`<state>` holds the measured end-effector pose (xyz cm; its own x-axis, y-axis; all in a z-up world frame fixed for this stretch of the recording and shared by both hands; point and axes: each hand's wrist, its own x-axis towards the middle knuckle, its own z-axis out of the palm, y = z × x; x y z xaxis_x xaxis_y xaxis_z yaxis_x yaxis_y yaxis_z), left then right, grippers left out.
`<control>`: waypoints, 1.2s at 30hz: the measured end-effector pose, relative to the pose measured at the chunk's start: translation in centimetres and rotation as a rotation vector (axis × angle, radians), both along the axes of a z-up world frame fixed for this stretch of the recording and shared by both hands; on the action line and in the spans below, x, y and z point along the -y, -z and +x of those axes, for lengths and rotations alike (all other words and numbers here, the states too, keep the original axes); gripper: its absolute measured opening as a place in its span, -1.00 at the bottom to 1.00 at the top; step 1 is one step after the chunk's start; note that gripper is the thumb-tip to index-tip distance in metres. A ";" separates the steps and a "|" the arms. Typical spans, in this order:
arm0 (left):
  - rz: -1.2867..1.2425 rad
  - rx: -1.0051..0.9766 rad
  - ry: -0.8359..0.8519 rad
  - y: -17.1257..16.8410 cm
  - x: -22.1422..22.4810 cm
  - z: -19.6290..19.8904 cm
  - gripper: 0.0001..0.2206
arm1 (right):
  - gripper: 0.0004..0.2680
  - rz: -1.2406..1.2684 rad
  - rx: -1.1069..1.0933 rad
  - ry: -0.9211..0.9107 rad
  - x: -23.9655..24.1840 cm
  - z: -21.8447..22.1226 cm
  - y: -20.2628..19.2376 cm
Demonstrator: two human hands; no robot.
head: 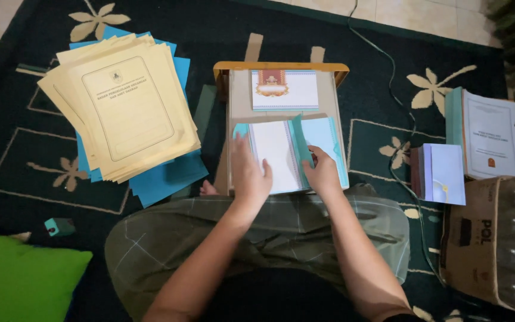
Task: The person sits on a rug and repeatedly folds light blue sheets of paper in half, then in half again, and places each folded unit into a small wooden tray. The person handles the sheets one at a time, smoothing each fold before stacking.
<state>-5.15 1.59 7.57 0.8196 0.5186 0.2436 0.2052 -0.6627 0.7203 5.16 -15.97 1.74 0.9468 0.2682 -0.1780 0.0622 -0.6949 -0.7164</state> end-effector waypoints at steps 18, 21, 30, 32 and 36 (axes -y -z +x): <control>0.312 -0.449 0.553 4.3 -0.7 5.1 -0.45 | -0.68 -0.391 0.593 -0.530 1.0 -3.5 -1.8; 0.344 -0.459 0.557 5.4 -0.6 5.2 -0.46 | -0.60 -0.393 0.526 -0.584 0.2 -2.1 -1.6; 0.385 -0.416 0.520 8.4 -0.5 5.8 -0.41 | -0.56 -0.419 0.452 -0.681 -3.7 7.3 1.9; 0.369 -0.406 0.518 9.0 -0.6 6.0 -0.42 | -0.56 -0.399 0.442 -0.673 -3.3 6.5 1.6; 0.350 -0.367 0.507 8.7 -0.8 5.9 -0.43 | -0.51 -0.417 0.494 -0.679 -1.3 1.9 -0.2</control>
